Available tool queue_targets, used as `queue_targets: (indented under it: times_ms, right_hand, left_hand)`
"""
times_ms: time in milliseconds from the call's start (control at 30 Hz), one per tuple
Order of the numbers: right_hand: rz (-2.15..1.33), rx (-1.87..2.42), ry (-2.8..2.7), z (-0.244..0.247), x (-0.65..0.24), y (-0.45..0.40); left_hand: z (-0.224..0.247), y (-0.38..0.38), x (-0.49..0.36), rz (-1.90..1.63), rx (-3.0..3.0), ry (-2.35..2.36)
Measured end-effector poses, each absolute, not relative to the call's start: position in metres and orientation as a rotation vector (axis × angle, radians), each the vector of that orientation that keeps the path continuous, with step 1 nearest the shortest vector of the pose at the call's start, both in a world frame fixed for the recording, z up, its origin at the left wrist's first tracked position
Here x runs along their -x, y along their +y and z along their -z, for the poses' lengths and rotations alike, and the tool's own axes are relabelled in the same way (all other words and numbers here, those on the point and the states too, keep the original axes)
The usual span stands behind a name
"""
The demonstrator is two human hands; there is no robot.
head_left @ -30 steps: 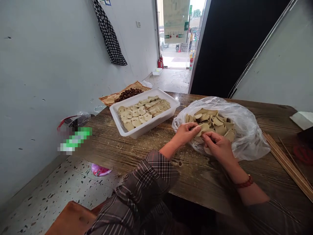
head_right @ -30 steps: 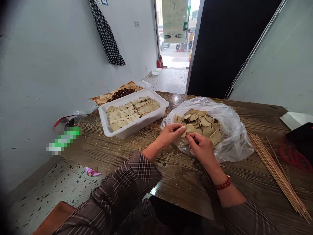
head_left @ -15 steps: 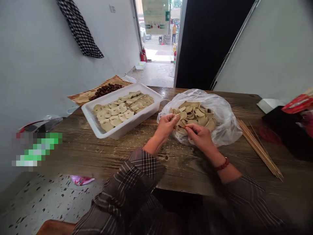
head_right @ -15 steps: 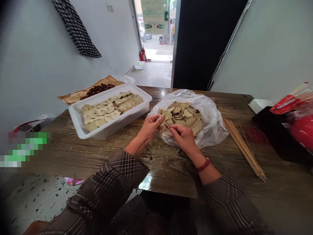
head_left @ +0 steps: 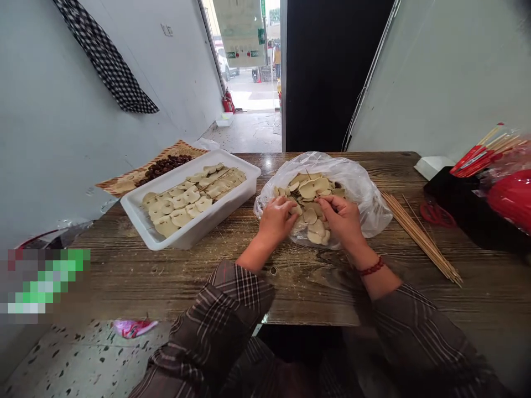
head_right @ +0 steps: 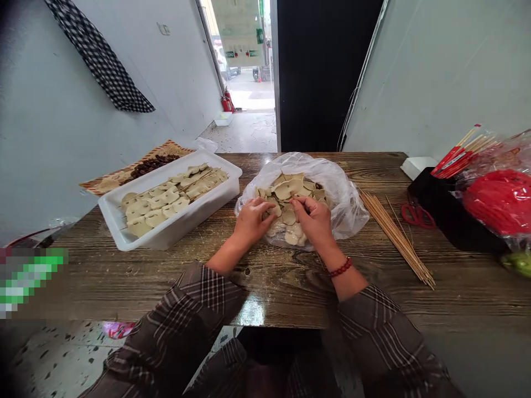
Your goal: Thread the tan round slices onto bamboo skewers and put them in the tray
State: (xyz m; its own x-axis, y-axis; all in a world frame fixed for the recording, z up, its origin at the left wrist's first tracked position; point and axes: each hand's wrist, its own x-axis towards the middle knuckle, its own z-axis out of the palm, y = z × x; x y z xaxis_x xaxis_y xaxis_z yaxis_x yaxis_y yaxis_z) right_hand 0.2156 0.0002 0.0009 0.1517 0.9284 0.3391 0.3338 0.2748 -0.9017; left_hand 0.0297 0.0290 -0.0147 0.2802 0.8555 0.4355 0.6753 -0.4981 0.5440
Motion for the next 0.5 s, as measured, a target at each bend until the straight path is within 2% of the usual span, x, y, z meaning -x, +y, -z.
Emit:
queue_targets:
  times_ms: [100, 200, 367, 500]
  right_hand:
    - [-0.666, 1.249, -1.444, 0.001, -0.213, 0.000]
    - [-0.678, 1.230, -1.470, 0.004, -0.211, -0.001]
    - [-0.673, 1.251, -1.485, 0.006, -0.209, -0.002]
    - [-0.683, 1.256, -1.473, 0.005, -0.209, -0.003]
  left_hand:
    - [0.017, 0.027, -0.035, -0.855, -2.458, 1.499]
    - [0.018, 0.028, -0.038, -0.841, -2.470, 1.546]
    - [0.018, 0.033, -0.037, -1.068, -2.235, 1.464]
    - [0.017, 0.038, -0.028, -1.370, -1.682, 1.312]
